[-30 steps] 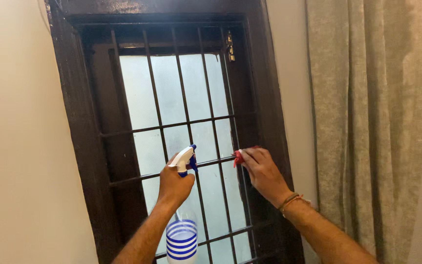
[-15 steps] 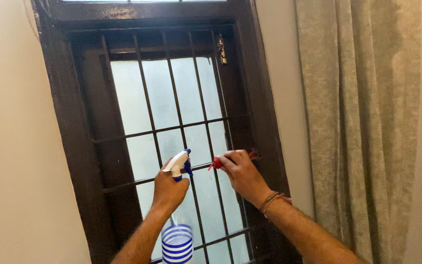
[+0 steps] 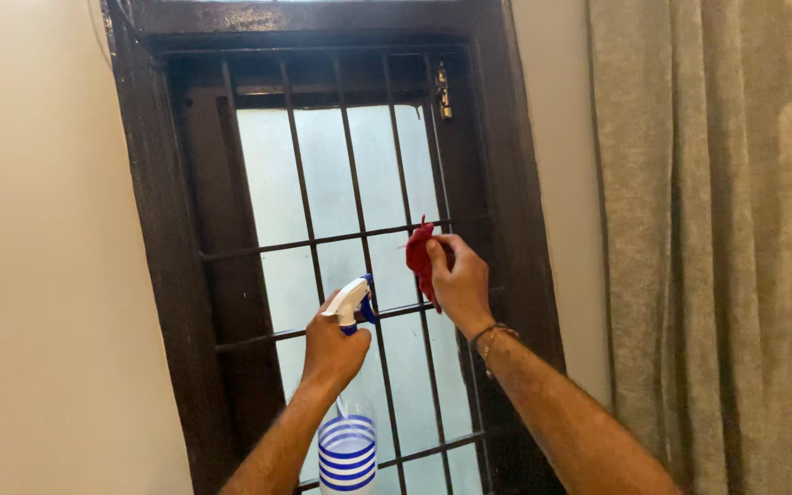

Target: The person sprays a cleaning solution onto the dark wooden window frame and wipes it with a red cloth. The person works along the vertical and horizontal sections of the frame, repeatedly spraying and wiping to remove dirt.

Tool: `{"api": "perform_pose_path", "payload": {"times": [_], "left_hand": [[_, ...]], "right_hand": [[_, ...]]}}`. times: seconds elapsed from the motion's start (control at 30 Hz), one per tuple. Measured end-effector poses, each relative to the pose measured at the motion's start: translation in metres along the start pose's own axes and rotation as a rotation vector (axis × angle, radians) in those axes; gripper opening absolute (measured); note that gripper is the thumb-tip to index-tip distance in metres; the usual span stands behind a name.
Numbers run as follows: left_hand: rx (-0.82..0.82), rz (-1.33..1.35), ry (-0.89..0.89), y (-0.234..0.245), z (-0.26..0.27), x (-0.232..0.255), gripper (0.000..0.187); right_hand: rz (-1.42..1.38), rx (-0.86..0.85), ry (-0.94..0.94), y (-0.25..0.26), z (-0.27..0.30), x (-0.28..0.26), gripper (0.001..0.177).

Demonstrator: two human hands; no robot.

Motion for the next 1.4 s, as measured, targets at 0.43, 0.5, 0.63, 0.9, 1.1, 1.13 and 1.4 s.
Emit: {"api": "perform_pose_path", "payload": {"times": [0.43,0.5,0.63,0.9,1.1,1.13,1.4], "left_hand": [[0.099,0.035,-0.083,0.027,-0.01,0.015,0.058],[0.098,0.063,-0.052,0.025,-0.01,0.01,0.058],[0.107,0.08,-0.101,0.026,-0.009,0.011,0.055],[0.106,0.066,-0.088,0.032,-0.011,0.014,0.055],[0.101,0.053,-0.057,0.03,-0.009,0.01,0.052],[0.097,0.041,-0.039,0.03,-0.009,0.008,0.051],[0.118,0.047,-0.107,0.03,-0.006,0.009,0.053]], "right_hand": [[0.094,-0.172,-0.044,-0.075,-0.024,0.041,0.032],[-0.153,-0.217,-0.07,-0.077,-0.025,0.046,0.028],[-0.494,-0.342,-0.215,-0.089,-0.024,0.061,0.024],[-0.001,-0.296,-0.031,-0.074,-0.011,0.042,0.029],[0.346,-0.348,-0.006,-0.064,-0.004,0.028,0.032],[0.364,-0.372,-0.024,-0.064,-0.002,0.027,0.033],[0.474,-0.421,-0.025,-0.057,0.019,0.013,0.036]]}}
Point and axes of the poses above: each hand's wrist, its own z-axis away from the middle knuckle, its own y-axis out of the back of the hand, x = y × z, the point moved 10 cm from there along -z, towards the middle knuckle, and after that the axes turned 3 degrees about y, right-handed, at the moved point
